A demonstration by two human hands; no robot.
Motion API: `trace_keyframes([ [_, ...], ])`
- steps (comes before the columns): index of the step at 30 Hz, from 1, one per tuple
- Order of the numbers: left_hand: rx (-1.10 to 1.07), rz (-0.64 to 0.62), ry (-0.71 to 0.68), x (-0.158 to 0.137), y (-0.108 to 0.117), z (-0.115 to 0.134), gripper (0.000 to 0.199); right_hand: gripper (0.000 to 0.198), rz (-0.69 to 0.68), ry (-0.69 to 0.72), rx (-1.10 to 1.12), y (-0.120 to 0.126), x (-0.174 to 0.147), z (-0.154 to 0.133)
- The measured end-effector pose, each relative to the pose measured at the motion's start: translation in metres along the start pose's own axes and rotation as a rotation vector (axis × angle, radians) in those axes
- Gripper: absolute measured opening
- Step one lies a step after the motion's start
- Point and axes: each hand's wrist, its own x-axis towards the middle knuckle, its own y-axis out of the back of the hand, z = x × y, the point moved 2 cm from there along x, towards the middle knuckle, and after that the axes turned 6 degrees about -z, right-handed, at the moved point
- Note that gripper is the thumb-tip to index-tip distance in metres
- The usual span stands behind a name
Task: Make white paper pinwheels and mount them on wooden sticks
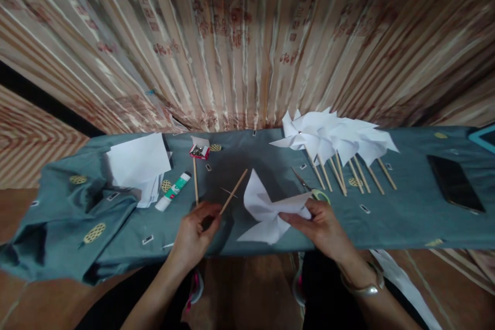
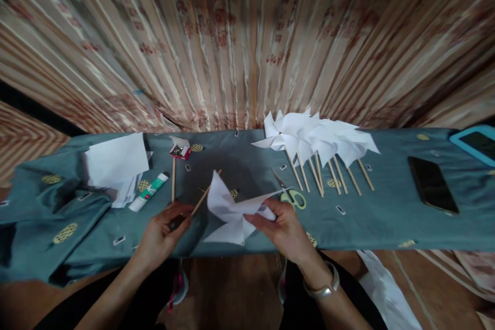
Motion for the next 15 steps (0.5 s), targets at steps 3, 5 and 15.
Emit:
trace_keyframes([
  [3,-0.280,-0.047,0.020,0.004,-0.013,0.017,0.024,0.014,-0.118,0.140,-0.008,-0.010,-0.013,-0.013],
  [5,-0.390,-0.074,0.036,0.005,-0.023,0.022,0.026,0.008,-0.076,0.247,-0.063,-0.012,-0.019,-0.020],
  [15,-0.372,-0.147,0.098,0.011,-0.042,0.003,0.027,0.016,0.058,0.586,-0.523,0.005,-0.022,-0.040],
])
